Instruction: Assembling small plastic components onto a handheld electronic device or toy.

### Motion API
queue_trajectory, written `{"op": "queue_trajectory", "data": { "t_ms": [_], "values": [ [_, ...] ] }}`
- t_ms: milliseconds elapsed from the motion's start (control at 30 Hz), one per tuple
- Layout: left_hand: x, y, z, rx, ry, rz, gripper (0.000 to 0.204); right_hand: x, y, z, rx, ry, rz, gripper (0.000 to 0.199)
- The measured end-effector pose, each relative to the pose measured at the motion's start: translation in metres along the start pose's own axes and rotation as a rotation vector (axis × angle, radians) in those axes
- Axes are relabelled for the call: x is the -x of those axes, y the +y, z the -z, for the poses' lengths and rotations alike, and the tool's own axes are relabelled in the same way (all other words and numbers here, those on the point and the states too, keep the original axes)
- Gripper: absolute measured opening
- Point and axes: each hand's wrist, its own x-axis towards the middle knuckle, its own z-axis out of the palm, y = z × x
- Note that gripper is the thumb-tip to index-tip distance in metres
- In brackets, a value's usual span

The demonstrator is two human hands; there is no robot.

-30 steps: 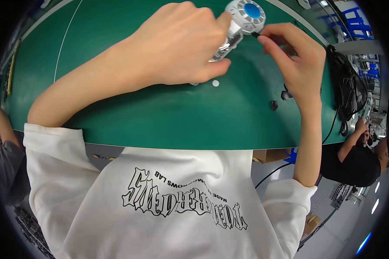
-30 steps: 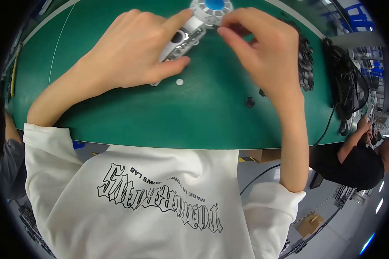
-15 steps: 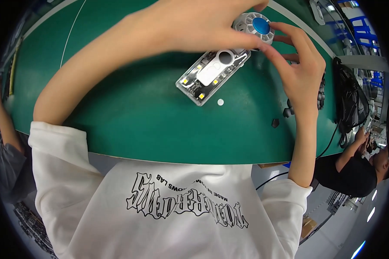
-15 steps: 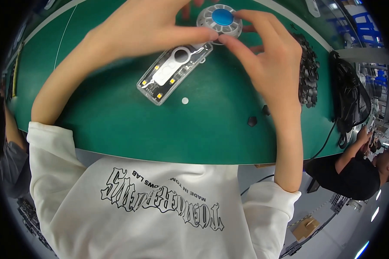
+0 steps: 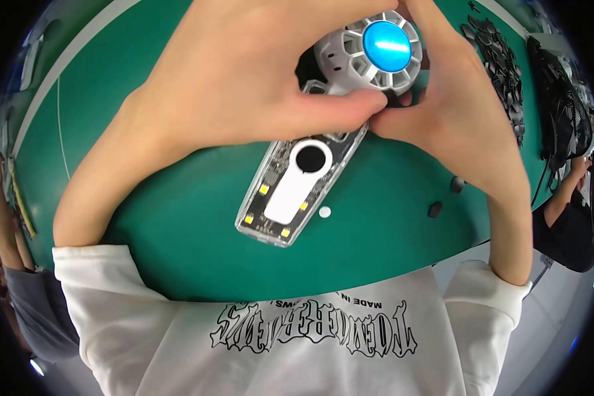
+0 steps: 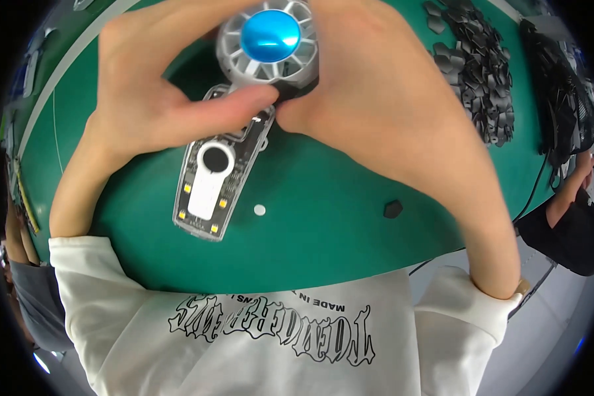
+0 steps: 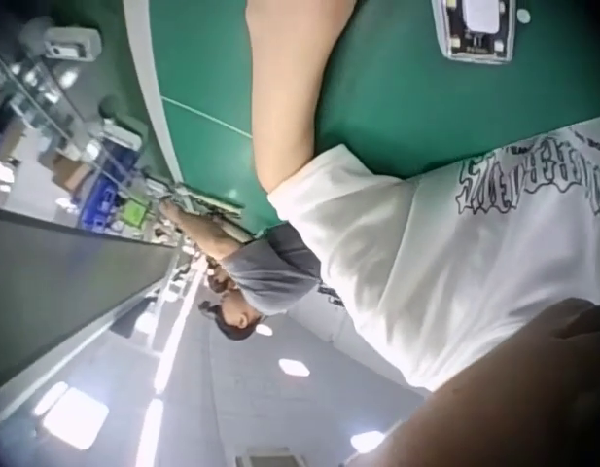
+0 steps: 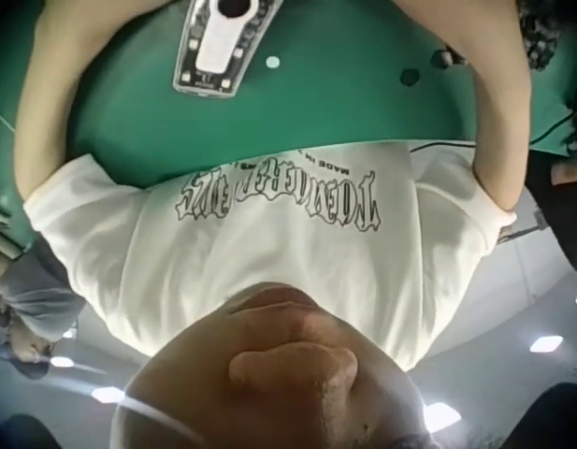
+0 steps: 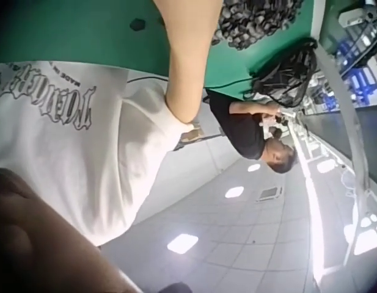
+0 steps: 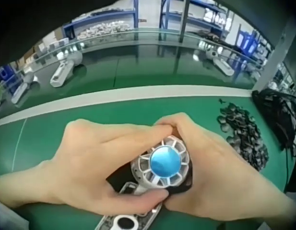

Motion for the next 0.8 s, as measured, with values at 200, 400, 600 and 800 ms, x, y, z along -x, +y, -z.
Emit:
{"op": "queue_trajectory", "data": {
  "t_ms": [200,400,600,800],
  "values": [
    [0.072,-0.042,0.023,0.018,0.014,0.049,0.061,0.028,0.018,0.031,-0.019,-0.149,-0.078,0.053],
    [0.056,-0.002,0.006,0.066,0.030,0.066,0.061,0.046,0.067,0.138,-0.019,-0.269,-0.188,0.055],
    [0.059,-0.013,0.027,0.008,-0.020,0.111,0.061,0.027,0.079,0.146,-0.113,-0.384,-0.207,0.057],
    [0.057,-0.014,0.034,0.068,-0.049,0.008,0.061,0.015,0.167,0.194,-0.124,-0.375,-0.336,0.059]
  ]
}}
